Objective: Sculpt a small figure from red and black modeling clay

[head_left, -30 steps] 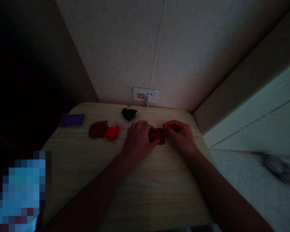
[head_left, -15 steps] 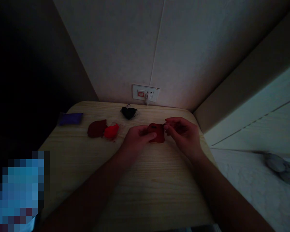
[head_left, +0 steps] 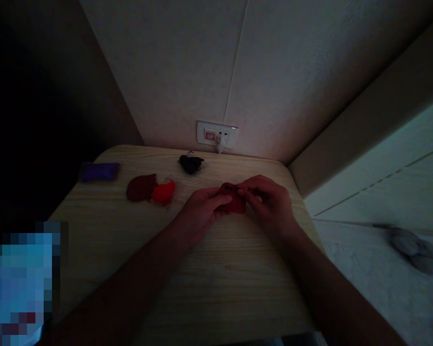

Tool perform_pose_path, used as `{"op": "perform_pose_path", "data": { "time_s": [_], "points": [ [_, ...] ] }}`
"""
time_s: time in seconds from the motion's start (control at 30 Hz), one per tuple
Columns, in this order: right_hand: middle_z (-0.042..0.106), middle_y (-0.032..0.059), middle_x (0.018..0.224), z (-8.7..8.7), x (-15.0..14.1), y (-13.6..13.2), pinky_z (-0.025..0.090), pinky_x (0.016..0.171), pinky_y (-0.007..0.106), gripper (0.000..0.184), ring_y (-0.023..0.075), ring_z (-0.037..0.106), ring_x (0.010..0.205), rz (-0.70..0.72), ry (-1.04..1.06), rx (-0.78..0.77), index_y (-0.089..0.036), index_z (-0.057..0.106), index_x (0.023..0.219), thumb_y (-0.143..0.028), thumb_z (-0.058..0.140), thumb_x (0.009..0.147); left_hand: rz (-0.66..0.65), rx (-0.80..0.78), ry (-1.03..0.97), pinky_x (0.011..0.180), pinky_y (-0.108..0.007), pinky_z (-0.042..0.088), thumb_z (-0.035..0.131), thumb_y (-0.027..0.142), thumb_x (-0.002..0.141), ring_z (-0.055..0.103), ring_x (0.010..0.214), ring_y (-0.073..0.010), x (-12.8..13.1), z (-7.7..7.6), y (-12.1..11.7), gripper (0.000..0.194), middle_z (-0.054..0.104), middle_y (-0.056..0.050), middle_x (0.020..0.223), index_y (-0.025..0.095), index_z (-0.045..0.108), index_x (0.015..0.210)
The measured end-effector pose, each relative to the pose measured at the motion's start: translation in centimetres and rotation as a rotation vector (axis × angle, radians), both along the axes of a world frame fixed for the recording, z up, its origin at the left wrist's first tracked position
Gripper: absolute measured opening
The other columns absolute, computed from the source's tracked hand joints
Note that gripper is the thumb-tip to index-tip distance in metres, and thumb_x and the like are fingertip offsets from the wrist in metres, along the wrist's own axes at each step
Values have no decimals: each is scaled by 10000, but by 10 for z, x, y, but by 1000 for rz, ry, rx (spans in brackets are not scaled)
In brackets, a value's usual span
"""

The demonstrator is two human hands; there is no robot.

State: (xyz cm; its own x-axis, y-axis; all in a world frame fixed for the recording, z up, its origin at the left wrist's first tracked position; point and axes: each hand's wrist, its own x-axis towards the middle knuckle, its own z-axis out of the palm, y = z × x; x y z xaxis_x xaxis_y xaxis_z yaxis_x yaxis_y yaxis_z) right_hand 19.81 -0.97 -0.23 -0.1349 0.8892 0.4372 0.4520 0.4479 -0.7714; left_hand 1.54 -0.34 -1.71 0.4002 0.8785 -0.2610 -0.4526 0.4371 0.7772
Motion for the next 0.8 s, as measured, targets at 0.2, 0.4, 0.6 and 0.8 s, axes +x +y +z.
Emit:
{"op": "perform_pose_path", "data": {
  "time_s": [0.2, 0.4, 0.6, 0.8],
  "points": [
    [665, 41, 906, -1, 1, 1, 474, 587, 294, 101, 164, 595, 739, 15, -30, 7, -249, 805, 970, -204, 727, 924, -4, -8, -7, 855, -322, 555, 770, 158, 777, 728, 875, -186, 0, 1, -1, 156, 797, -106, 935, 110, 816, 918],
    [667, 39, 943, -5, 3, 3, 470, 587, 297, 96, 137, 552, 664, -12, -20, 5, -241, 777, 1005, -232, 747, 915, -3, -15, -11, 898, -356, 556, 773, 159, 779, 728, 892, -199, 1, 0, -2, 176, 795, -114, 952, 102, 812, 941],
    [686, 46, 985, -7, 6, 5, 460, 558, 280, 114, 118, 548, 635, -12, -4, 3, -225, 767, 1003, -236, 773, 890, -8, -5, -35, 924, -377, 554, 784, 164, 769, 728, 904, -208, 1, 2, -3, 183, 796, -114, 983, 109, 811, 942],
    [705, 65, 1035, -5, 4, 4, 471, 544, 273, 44, 120, 569, 655, -11, -41, 40, -215, 779, 929, -205, 752, 895, 0, -15, -25, 904, -358, 541, 756, 140, 779, 723, 903, -210, 1, 4, -3, 157, 796, -118, 952, 97, 809, 920]
  ]
}}
